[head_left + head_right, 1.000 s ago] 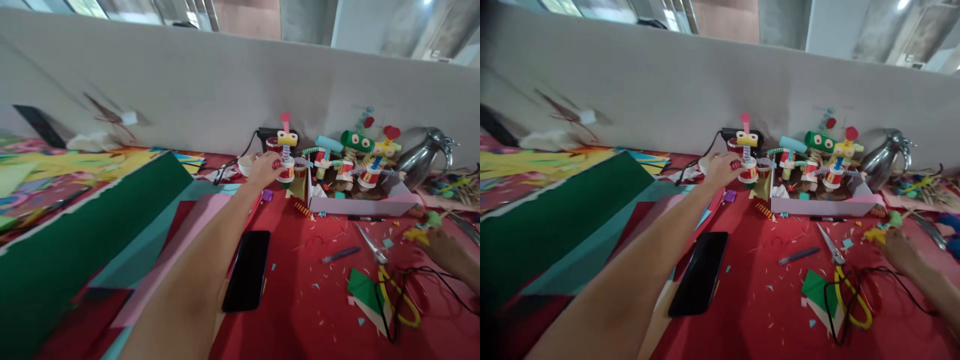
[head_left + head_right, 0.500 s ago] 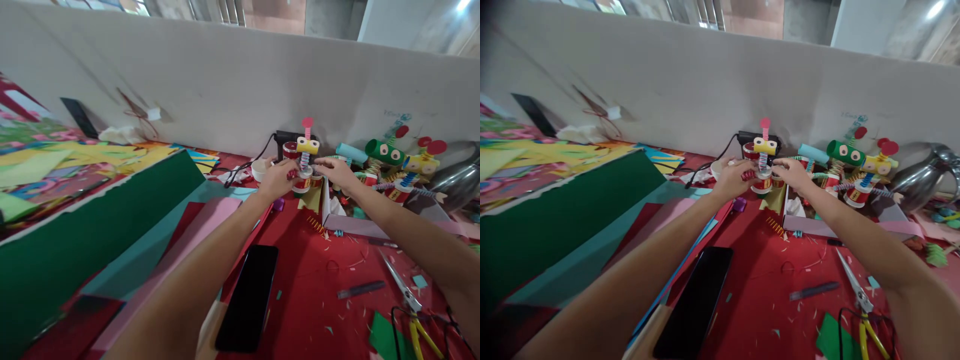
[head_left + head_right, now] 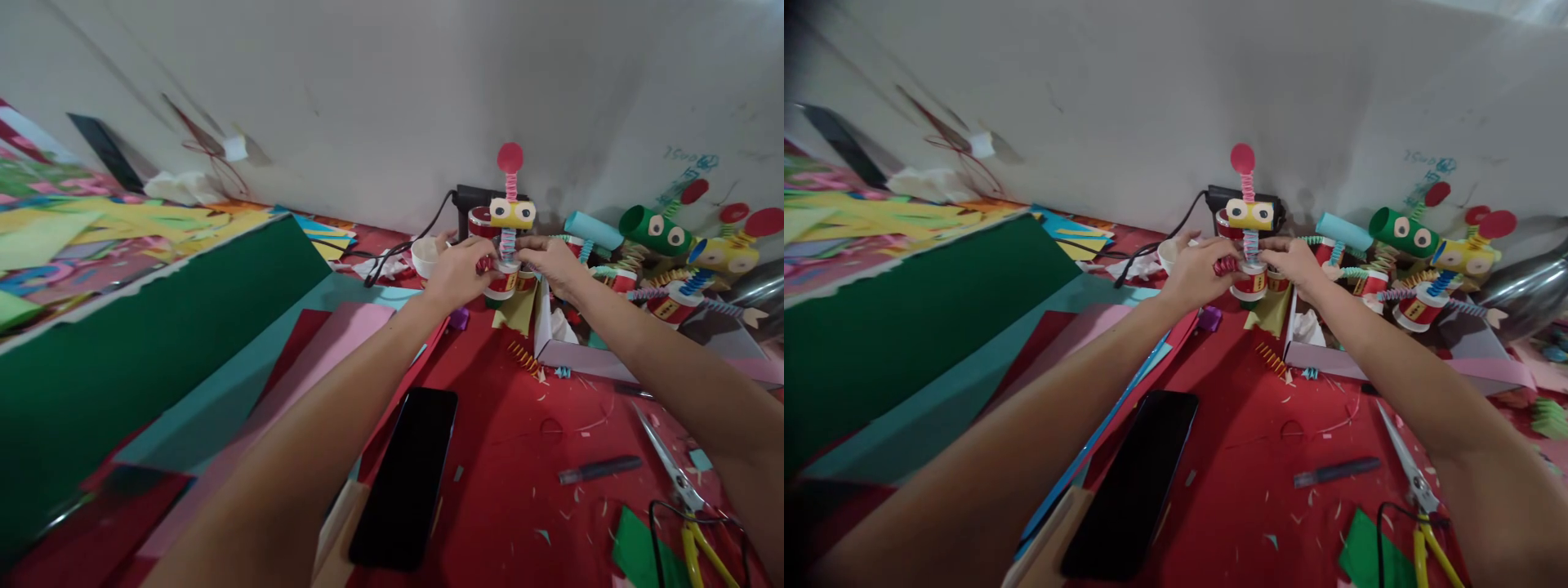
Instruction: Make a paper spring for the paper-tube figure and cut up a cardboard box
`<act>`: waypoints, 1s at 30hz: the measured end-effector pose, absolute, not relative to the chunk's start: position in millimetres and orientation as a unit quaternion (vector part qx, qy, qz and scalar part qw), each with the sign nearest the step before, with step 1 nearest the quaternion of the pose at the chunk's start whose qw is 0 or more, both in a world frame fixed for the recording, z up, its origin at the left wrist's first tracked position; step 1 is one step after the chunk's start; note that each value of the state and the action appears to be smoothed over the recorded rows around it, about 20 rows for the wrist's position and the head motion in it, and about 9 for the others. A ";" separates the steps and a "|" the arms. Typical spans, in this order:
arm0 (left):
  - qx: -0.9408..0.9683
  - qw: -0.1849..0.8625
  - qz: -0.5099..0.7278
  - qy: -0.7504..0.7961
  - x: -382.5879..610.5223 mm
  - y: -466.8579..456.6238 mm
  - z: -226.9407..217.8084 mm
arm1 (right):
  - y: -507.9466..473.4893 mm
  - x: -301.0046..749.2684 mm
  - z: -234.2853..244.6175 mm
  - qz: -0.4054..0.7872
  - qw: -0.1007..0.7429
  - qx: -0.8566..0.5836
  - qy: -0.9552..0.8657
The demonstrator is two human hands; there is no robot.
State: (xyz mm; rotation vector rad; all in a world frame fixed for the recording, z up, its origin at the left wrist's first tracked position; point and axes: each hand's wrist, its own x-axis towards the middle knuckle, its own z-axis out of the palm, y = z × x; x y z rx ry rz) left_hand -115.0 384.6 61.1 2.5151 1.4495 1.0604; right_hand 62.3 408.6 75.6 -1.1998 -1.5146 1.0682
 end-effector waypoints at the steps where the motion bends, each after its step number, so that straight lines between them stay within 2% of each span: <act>1: 0.813 0.026 0.344 0.469 -115.3 384.5 61.0 | 408.7 61.9 75.0 0.435 0.450 -0.484 -0.612; 9: 0.806 0.029 0.339 0.484 -115.9 382.5 63.4 | 409.8 57.0 75.7 0.490 0.450 -0.500 -0.554; 19: 0.793 0.019 0.334 0.510 -111.6 384.4 64.4 | 410.1 51.6 84.6 0.409 0.421 -0.537 -0.606; 30: 0.798 0.017 0.376 0.470 -114.5 382.4 54.2 | 408.5 54.3 93.8 0.361 0.396 -0.580 -0.613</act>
